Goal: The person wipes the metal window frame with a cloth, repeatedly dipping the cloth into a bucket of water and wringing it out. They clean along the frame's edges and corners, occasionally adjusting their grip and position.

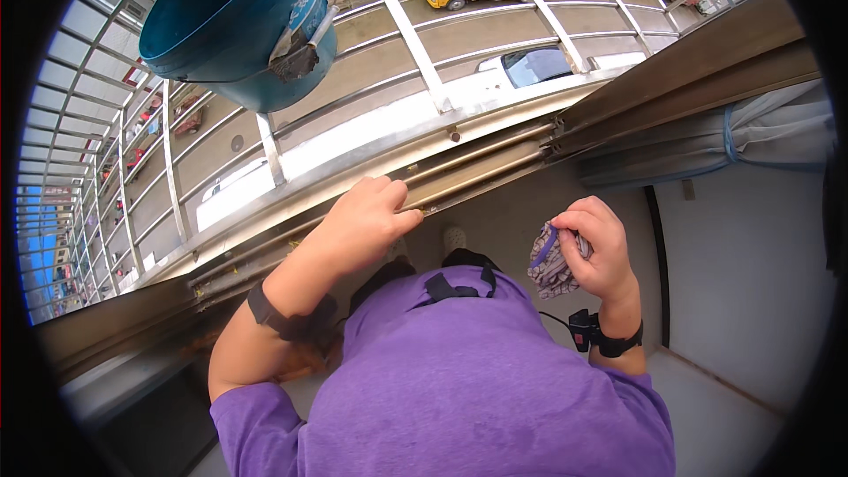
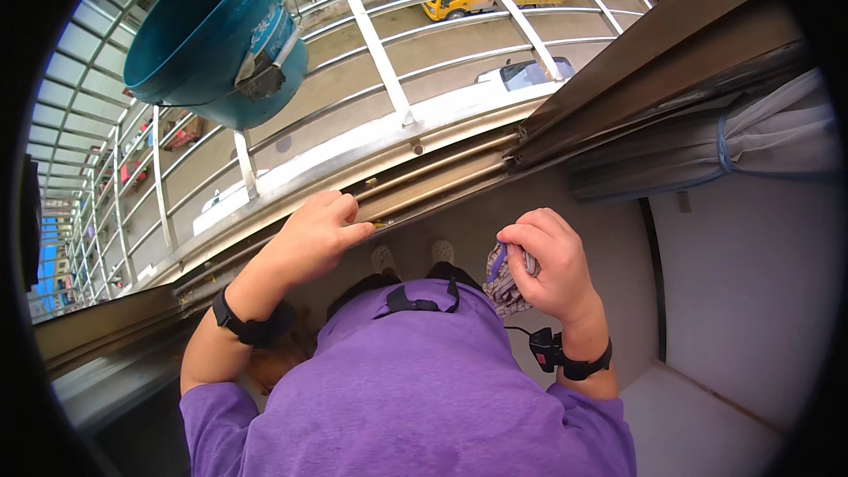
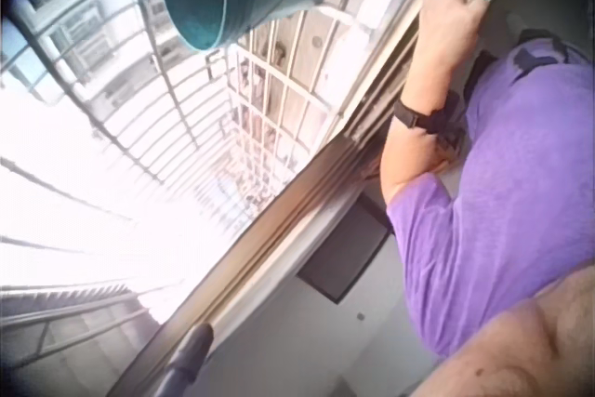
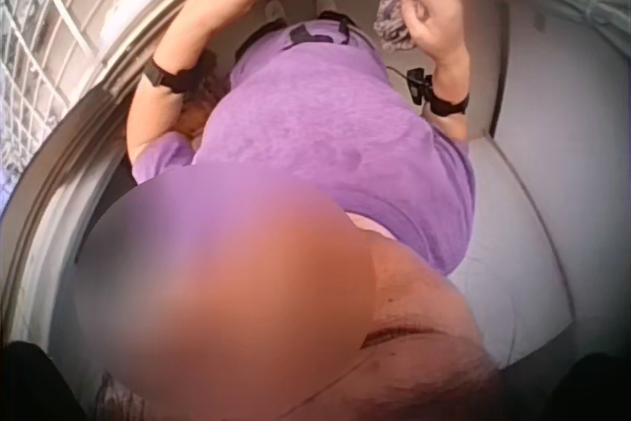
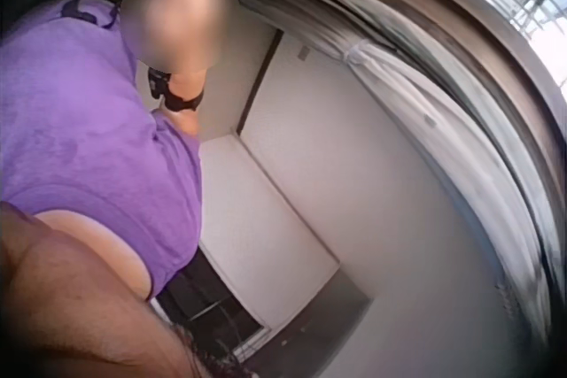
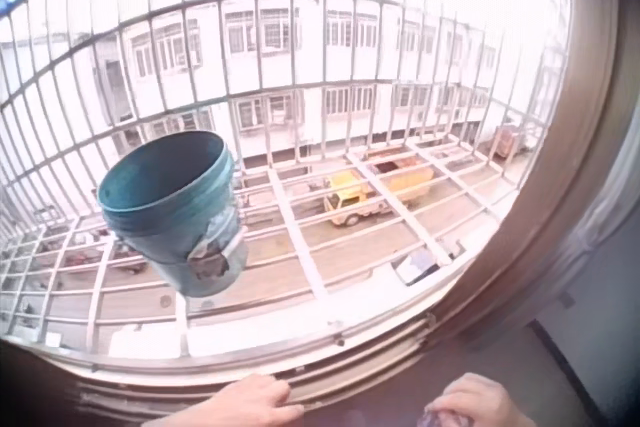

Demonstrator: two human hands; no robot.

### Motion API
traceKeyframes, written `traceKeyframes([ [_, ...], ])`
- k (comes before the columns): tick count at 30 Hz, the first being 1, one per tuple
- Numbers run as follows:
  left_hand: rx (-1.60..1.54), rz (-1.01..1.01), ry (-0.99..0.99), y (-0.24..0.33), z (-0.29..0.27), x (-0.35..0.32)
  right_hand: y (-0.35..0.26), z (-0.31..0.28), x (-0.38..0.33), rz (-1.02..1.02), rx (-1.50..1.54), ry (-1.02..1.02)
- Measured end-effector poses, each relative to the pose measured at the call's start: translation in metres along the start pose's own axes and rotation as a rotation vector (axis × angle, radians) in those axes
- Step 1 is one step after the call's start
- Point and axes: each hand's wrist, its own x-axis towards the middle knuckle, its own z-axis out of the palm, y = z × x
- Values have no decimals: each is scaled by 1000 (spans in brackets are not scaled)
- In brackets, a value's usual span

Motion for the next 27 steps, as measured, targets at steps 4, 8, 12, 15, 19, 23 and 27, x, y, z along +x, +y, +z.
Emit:
traceKeyframes([
  [4, 140, 53, -138, -5, 15, 19, 14, -4, 4, -42, 20, -18],
  [8, 308, 65, -280, 1, 13, 31, 21, -8, 10, -80, 45, -18],
  [12, 349, 64, -386, 4, 12, 36, 27, -10, 13, -91, 60, -30],
  [15, 340, 34, -453, 5, 11, 32, 27, -11, 16, -99, 58, -47],
  [19, 149, -125, -258, 6, -8, -7, 31, -10, 18, -98, 49, -53],
  [23, -365, -714, 44, 49, -59, -95, 32, -8, 21, -85, 65, -51],
  [27, -381, -1326, -68, 79, -2, -215, 29, 4, 26, -93, 63, -70],
])
